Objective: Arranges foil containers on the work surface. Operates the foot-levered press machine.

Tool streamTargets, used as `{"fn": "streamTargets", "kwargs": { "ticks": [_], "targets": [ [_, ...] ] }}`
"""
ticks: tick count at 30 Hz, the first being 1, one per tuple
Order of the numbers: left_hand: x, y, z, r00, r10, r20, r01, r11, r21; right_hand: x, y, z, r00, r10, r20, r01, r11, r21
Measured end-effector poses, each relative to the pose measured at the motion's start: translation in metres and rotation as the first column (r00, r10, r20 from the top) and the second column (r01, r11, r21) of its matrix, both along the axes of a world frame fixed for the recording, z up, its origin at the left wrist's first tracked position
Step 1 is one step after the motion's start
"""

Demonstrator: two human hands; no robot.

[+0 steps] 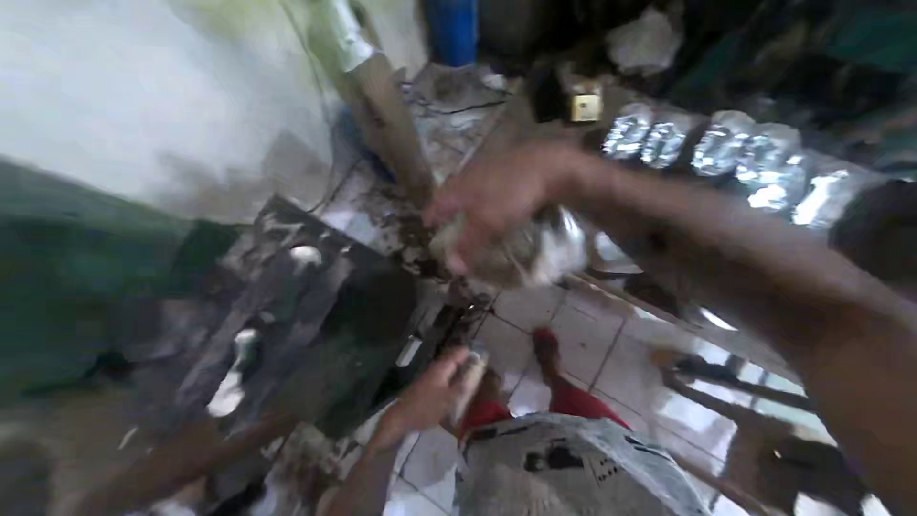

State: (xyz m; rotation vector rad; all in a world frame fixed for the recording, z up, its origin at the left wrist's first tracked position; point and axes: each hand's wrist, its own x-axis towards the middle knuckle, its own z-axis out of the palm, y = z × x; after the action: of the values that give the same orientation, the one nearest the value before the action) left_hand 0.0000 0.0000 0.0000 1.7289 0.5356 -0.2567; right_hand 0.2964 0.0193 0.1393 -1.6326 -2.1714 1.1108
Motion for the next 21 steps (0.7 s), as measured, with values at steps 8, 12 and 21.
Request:
{"fn": "streamTargets", "kwargs": {
  "ticks": [8,12,21],
  "targets": [
    [0.279,0.068,-0.028,0.914,-0.298,-0.276,0.404,0.728,0.553,0.021,-0.328,-0.304,0.773,-0.586,0.242,0.633,0.695,-0.34],
    [0.358,0.094,-0.041,0.833,-0.418,-0.363,0.553,0.585,0.593,0.037,-0.35,-0.341,0.739,-0.599,0.308,0.671,0.619,-0.407],
    [0.368,0.101,-0.08,0.795,-0.493,-0.353,0.603,0.58,0.548,0.034,-0.342,-0.336,0.659,-0.675,0.331,0.743,0.514,-0.429]
  ]
}}
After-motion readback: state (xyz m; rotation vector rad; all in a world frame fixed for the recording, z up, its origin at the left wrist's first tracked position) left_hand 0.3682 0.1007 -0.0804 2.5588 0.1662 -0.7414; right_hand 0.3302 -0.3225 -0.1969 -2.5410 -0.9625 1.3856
